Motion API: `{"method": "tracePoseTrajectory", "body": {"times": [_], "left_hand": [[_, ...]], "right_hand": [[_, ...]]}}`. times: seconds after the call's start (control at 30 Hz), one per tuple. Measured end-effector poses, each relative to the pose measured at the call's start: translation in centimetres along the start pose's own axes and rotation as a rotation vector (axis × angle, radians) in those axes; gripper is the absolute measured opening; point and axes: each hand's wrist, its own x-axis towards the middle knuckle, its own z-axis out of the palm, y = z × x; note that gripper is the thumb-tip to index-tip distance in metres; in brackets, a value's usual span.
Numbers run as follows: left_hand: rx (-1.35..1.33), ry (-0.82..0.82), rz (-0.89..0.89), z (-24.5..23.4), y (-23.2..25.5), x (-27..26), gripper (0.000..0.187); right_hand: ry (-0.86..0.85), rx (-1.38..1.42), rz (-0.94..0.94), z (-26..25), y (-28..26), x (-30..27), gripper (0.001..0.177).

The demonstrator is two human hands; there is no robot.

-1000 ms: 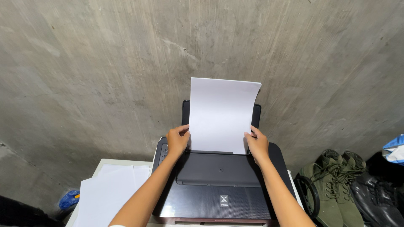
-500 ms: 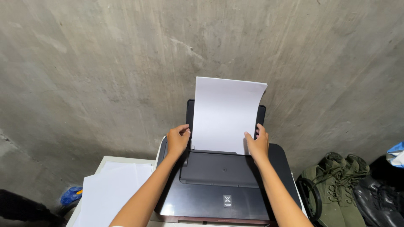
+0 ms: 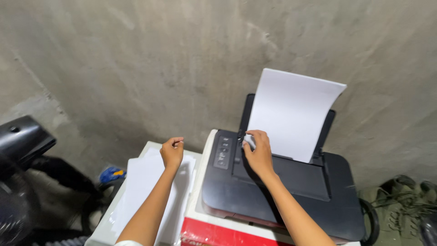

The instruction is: The person picks up sheets of paper one at a time from a stack beside a Canon printer and inserts each sheet into the rear paper feed, pressing the printer's control panel buttons between loads. Fed sheets are pulled back out and set on the side table as the loading cycle repeats.

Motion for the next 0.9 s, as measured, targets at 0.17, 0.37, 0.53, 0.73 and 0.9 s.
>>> {"method": "tracePoseTrajectory", "body": {"times": [0.17,0.37,0.53,0.73,0.9], "left_hand": [[0.141,0.065,-0.163,-4.1,-8.6,-1.8,0.014],[0.323,-0.015,-0.342,-6.3,-15.9,-5.1,0.018],[0.527,-0.161,-0.277,-5.5,-18.5,-8.6,0.033],[0.701,-0.356,-0.263,-3.8,-18.4,-11.3,0.069],[0.822,-0.41,-0.283,-2.3,-18.6,-12.4,0.09]], "right_hand": [[-0.208,-0.02,-0.17,5.0,-5.1,-1.3,0.023],[-0.23,-0.079,-0.292,9.0,-7.2,-2.3,0.024],[-0.195,-0.167,-0.317,10.0,-6.9,-2.8,0.022],[-0.195,-0.186,-0.301,10.3,-6.4,-3.1,0.015],[-0.19,-0.203,-0.311,10.4,-6.3,-3.4,0.013]]}}
